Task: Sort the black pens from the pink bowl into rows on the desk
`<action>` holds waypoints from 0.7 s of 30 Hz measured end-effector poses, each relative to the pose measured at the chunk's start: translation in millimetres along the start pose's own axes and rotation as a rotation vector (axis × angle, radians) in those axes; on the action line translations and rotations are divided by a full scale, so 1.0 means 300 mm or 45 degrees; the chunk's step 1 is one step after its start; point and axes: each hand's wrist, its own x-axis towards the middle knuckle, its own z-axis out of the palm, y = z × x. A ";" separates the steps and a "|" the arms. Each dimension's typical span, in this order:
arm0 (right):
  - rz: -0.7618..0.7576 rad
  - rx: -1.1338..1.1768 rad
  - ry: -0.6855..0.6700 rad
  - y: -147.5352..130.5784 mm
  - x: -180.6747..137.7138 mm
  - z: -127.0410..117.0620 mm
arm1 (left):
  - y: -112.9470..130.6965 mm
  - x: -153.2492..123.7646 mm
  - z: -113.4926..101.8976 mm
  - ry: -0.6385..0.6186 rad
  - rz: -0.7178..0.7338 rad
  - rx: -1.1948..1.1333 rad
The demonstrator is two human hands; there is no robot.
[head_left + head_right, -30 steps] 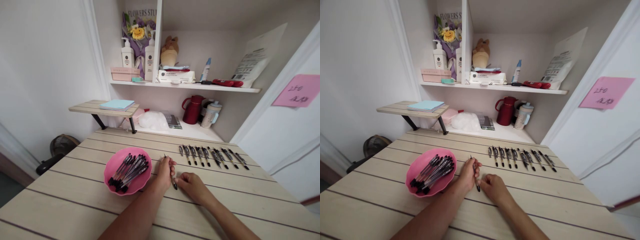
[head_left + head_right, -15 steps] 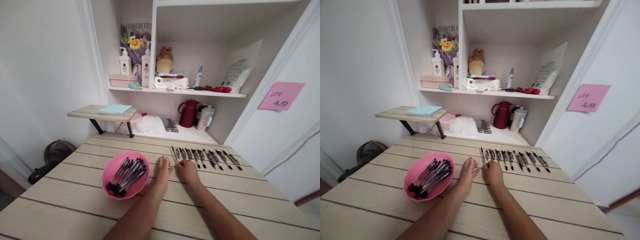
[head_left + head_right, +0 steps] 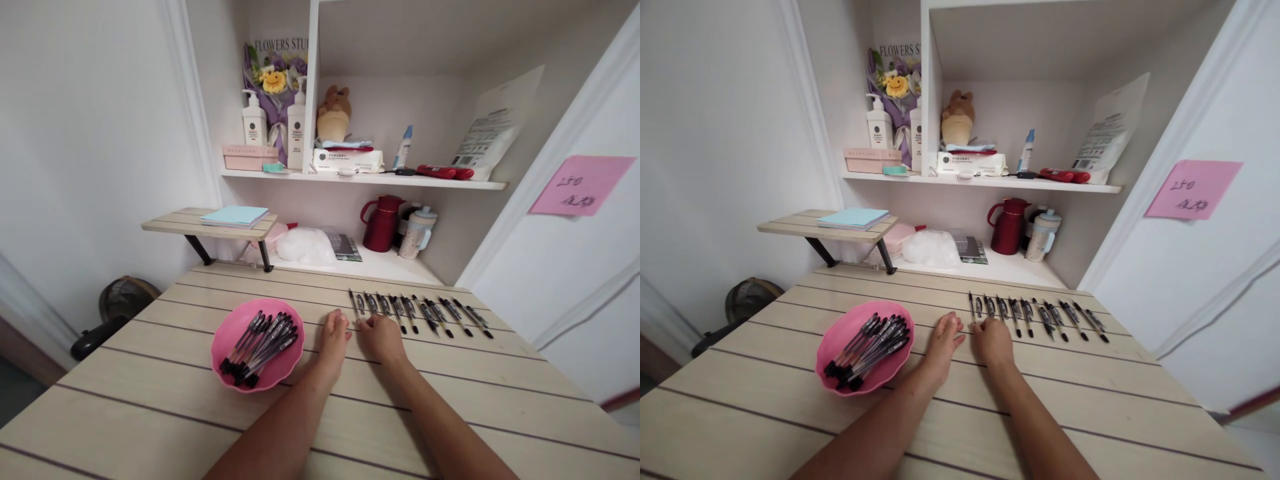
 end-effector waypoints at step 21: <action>-0.208 0.399 -0.172 0.047 -0.344 -0.094 | 0.453 -0.106 -0.363 0.121 0.027 2.317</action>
